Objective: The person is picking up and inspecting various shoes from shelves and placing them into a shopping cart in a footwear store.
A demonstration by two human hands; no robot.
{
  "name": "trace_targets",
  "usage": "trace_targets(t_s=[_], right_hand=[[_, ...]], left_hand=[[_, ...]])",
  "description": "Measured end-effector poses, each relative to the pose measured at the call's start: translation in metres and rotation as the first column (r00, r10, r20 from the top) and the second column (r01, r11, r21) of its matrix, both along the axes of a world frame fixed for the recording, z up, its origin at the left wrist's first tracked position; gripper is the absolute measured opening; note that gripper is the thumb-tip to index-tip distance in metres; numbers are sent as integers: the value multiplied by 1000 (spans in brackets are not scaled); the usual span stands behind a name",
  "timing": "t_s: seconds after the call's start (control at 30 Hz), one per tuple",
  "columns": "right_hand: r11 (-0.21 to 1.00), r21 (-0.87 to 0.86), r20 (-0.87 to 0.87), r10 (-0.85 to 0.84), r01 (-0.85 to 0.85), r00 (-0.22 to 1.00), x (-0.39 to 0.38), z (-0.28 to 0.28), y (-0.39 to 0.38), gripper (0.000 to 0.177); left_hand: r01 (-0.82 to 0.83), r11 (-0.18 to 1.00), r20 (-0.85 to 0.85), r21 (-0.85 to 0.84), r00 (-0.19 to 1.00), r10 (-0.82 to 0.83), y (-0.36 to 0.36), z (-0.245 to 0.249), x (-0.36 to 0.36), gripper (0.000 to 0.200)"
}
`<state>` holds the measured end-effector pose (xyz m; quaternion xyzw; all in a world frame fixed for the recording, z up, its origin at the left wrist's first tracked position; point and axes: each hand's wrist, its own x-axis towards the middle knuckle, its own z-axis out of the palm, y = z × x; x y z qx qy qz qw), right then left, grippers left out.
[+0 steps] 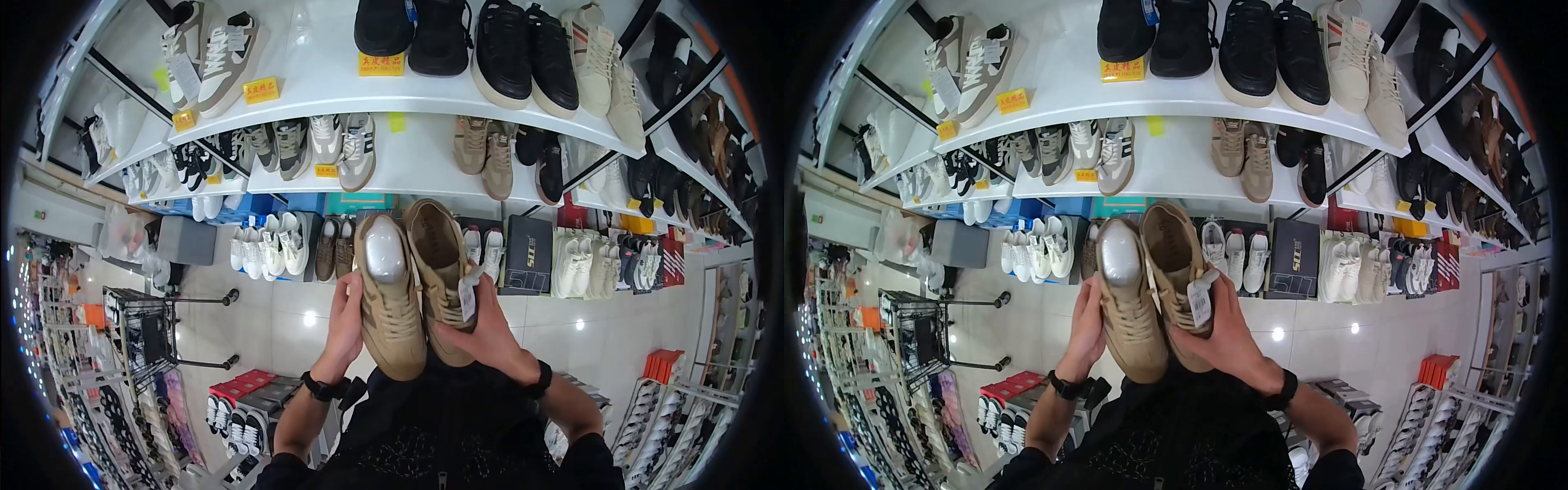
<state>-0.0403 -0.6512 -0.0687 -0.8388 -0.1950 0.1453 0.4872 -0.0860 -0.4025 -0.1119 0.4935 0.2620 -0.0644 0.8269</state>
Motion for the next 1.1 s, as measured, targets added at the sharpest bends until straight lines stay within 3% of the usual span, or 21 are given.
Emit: trace_targets(t_s=[0.03,0.07,0.13,0.17,0.2,0.27,0.3,0.33,0.43,0.47,0.53,0.67,0.7,0.73,0.8,0.83,0.93,0.97,1.03,1.1], right_hand=[[999,28,-14,-18,18,1000,3,-7,-4,102],[999,37,-11,-12,12,1000,6,-12,-9,102],[998,24,-58,-52,53,997,12,-20,-18,97],[996,59,-92,-55,61,994,16,-24,-25,96],[996,80,-108,-40,49,993,21,-28,-29,96],[1000,19,4,-24,24,1000,26,-26,-32,96],[1000,17,40,-26,25,999,30,-35,-32,96],[999,21,41,-25,25,999,30,-36,-33,96],[997,55,32,-59,57,998,41,-50,-25,99],[995,69,29,-72,70,997,43,-55,-20,99],[992,52,110,-120,115,987,51,-67,-9,100],[967,80,192,-254,243,948,83,-98,17,97],[967,89,126,-247,237,961,121,-120,22,96],[967,96,123,-247,236,961,140,-132,24,96],[953,149,-9,-267,265,964,187,-165,36,96],[947,148,-11,-286,284,958,194,-172,41,96],[924,134,-11,-359,357,933,242,-228,61,97],[914,112,16,-393,389,919,249,-241,67,96],[889,100,-2,-448,446,894,256,-257,77,96],[871,112,32,-484,478,875,262,-268,87,96]], left_hand=[[-51,999,9,5,999,51,-10,2,2,36],[-57,998,13,14,998,56,-16,8,5,36],[100,963,-23,250,995,-97,-20,17,8,42],[253,912,-32,323,966,-257,-16,14,9,58],[246,908,-52,340,969,-243,-19,7,10,58],[321,660,6,679,897,-442,-19,-7,14,79],[355,459,-57,814,837,-545,-28,6,25,95],[354,456,-58,817,837,-544,-34,1,28,95],[406,727,-8,553,876,-483,-36,-2,48,108],[416,714,-17,563,870,-493,-38,-1,54,108],[330,784,147,526,872,-466,-42,-13,73,107],[400,610,15,684,829,-560,-8,-68,125,105],[513,558,-73,652,776,-627,10,-90,162,101],[514,554,-79,655,776,-626,16,-94,175,101],[463,646,-49,607,833,-552,30,-110,220,93],[272,616,74,740,876,-476,23,-105,219,89],[165,695,163,700,910,-381,27,-101,282,94],[172,686,160,707,906,-393,31,-105,304,94],[58,668,317,742,848,-425,38,-119,346,93],[131,621,238,773,847,-475,41,-122,379,91]])
